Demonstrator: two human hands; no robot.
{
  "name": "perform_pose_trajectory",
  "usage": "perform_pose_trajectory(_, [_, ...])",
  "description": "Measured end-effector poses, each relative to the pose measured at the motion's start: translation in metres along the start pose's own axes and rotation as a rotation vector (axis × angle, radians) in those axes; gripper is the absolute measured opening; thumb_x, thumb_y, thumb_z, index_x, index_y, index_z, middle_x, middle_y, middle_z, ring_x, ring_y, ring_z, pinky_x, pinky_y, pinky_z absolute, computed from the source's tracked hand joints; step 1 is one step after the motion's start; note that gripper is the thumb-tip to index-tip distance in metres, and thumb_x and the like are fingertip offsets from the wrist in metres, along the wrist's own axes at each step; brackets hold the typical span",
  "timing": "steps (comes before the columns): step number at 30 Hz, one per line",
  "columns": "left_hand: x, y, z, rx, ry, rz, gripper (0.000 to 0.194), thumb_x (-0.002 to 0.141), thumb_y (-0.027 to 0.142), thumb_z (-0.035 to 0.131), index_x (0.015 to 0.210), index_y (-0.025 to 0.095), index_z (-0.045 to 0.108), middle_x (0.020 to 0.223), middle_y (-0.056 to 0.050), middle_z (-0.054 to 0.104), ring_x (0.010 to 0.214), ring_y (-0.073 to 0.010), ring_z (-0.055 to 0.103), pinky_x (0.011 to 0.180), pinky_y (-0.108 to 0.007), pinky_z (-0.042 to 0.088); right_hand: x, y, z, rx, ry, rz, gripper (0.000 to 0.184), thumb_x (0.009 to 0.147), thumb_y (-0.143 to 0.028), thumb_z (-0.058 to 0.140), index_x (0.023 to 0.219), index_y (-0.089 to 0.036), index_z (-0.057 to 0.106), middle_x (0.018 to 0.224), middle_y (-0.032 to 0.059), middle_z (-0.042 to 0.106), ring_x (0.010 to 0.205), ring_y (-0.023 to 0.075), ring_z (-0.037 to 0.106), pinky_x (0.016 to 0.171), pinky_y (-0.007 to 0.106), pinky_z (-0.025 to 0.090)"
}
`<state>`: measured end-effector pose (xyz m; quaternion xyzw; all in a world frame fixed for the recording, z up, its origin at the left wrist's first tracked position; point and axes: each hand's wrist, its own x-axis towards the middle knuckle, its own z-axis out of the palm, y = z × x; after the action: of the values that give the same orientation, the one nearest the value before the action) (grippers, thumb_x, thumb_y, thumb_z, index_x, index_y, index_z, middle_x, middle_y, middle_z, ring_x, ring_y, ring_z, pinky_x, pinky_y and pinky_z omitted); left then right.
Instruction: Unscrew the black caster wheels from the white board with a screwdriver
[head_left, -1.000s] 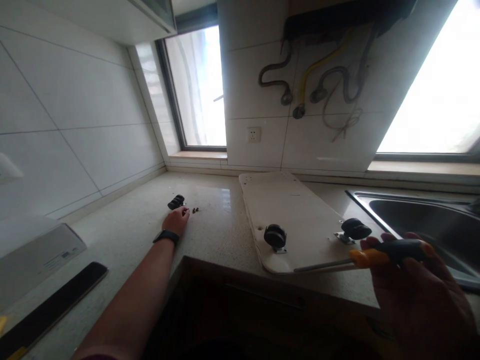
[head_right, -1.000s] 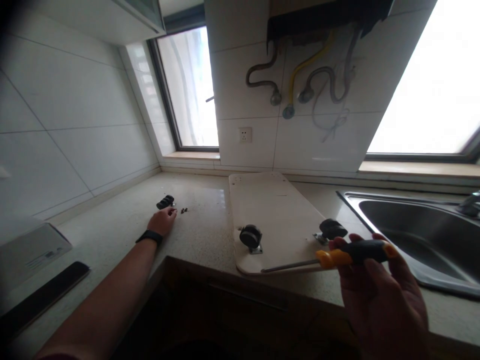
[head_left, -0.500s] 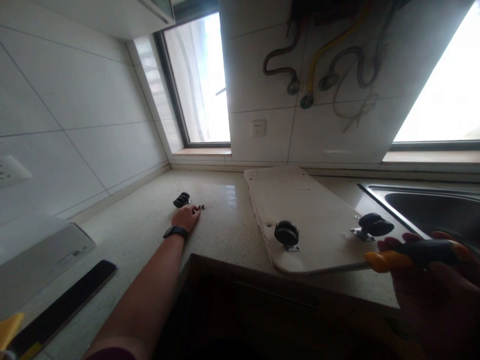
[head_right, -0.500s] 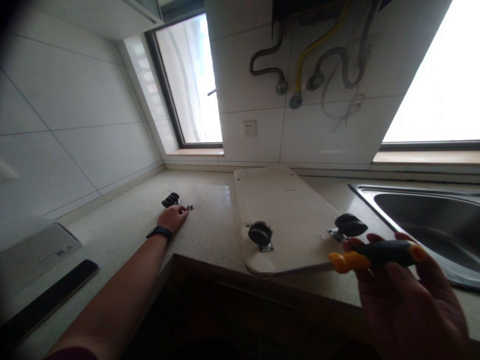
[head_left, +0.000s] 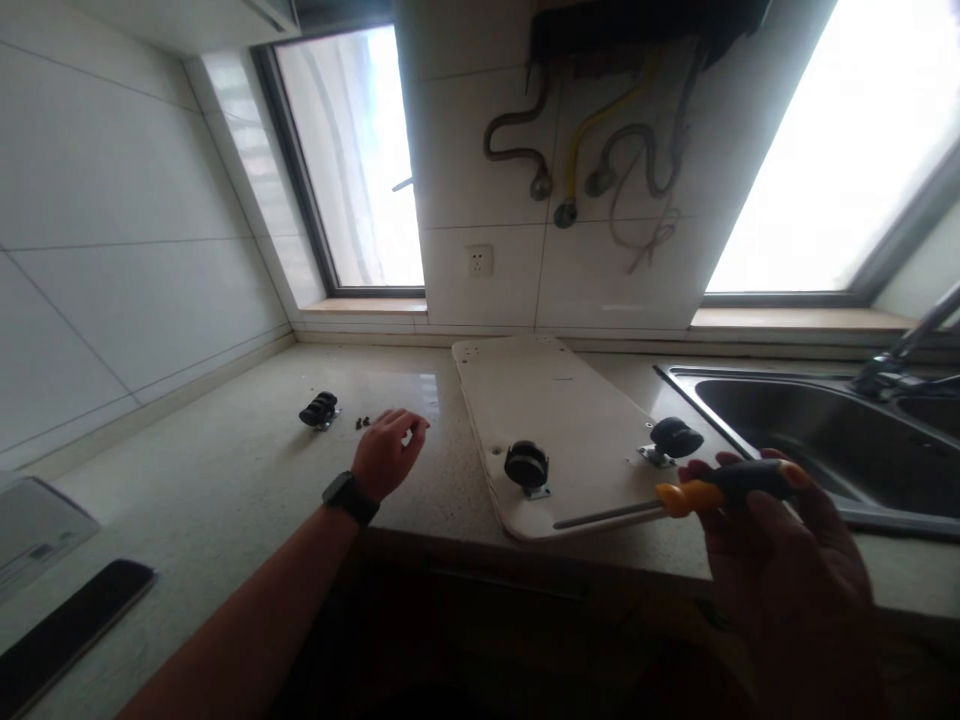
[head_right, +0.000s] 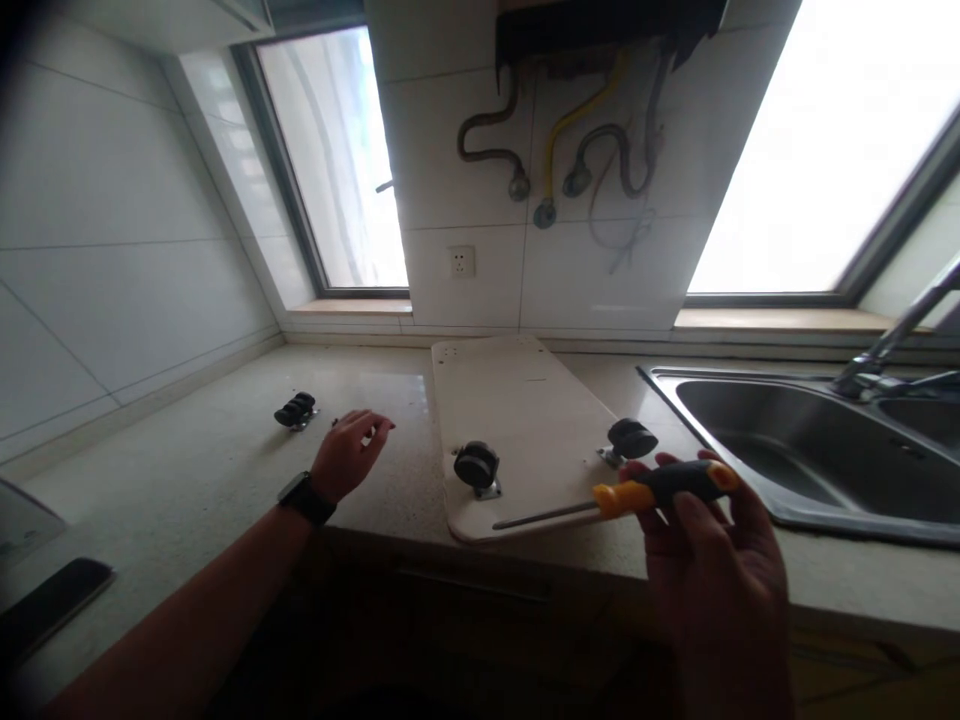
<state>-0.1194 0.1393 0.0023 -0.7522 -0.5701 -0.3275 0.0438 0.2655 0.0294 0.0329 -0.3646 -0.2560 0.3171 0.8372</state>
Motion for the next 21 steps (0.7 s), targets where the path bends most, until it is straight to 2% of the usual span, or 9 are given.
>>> perform_pose_trajectory(4, [-0.011,0.069,-0.018,-0.368,-0.071,0.340,0.021,0.096,0.014,0.047,0.095,0.021,0.067,0.096,-0.005,0.069,0.097,-0.0214,0.061,0.092,-0.036,0.049,0.002,-0.001,-0.002,0.011,0.022,-0.011,0.047,0.066,-0.023,0.087,0.111,-0.027,0.073,0.102,0.0029,0.076,0.086,0.0232,0.078,0.077,0.041,0.068])
perform_pose_trajectory(7, [-0.019,0.098,-0.031,-0.475,-0.149,0.424,0.027,0.087,0.005,0.049,0.101,0.022,0.066,0.101,-0.006,0.068,0.100,-0.0225,0.059,0.091,-0.038,0.050,0.000,-0.004,-0.001,0.001,0.027,0.010,0.049,0.064,-0.024,0.088,0.111,-0.027,0.073,0.101,0.0027,0.077,0.091,0.0243,0.078,0.077,0.038,0.068])
perform_pose_trajectory(10, [-0.022,0.106,-0.035,-0.486,-0.187,0.420,0.032,0.088,0.006,0.051,0.111,0.022,0.065,0.107,-0.007,0.070,0.105,-0.0239,0.059,0.093,-0.040,0.051,-0.003,-0.005,-0.002,-0.008,0.011,0.024,0.048,0.066,-0.026,0.088,0.112,-0.028,0.073,0.100,0.0026,0.077,0.088,0.0248,0.079,0.073,0.036,0.067])
perform_pose_trajectory(16, [-0.021,0.105,-0.030,-0.460,-0.267,0.388,0.047,0.091,0.009,0.054,0.137,0.020,0.058,0.127,-0.010,0.069,0.119,-0.0256,0.057,0.105,-0.046,0.049,-0.005,-0.002,-0.003,-0.020,-0.027,0.026,0.049,0.070,-0.025,0.087,0.117,-0.026,0.071,0.106,0.0051,0.077,0.090,0.0250,0.079,0.076,0.035,0.067])
perform_pose_trajectory(19, [-0.021,0.108,-0.032,-0.461,-0.343,0.388,0.055,0.093,0.012,0.053,0.147,0.020,0.051,0.134,-0.010,0.067,0.124,-0.0262,0.055,0.110,-0.049,0.047,-0.009,-0.008,0.009,-0.032,-0.091,-0.027,0.046,0.075,-0.021,0.085,0.119,-0.027,0.069,0.110,0.0051,0.076,0.093,0.0233,0.079,0.076,0.032,0.067])
perform_pose_trajectory(21, [-0.021,0.111,-0.034,-0.442,-0.394,0.383,0.061,0.094,0.013,0.051,0.154,0.021,0.045,0.146,-0.011,0.059,0.134,-0.0277,0.049,0.116,-0.052,0.042,-0.012,-0.016,0.022,-0.064,-0.172,-0.120,0.046,0.081,-0.021,0.081,0.123,-0.031,0.067,0.114,0.0034,0.075,0.094,0.0223,0.079,0.077,0.033,0.067])
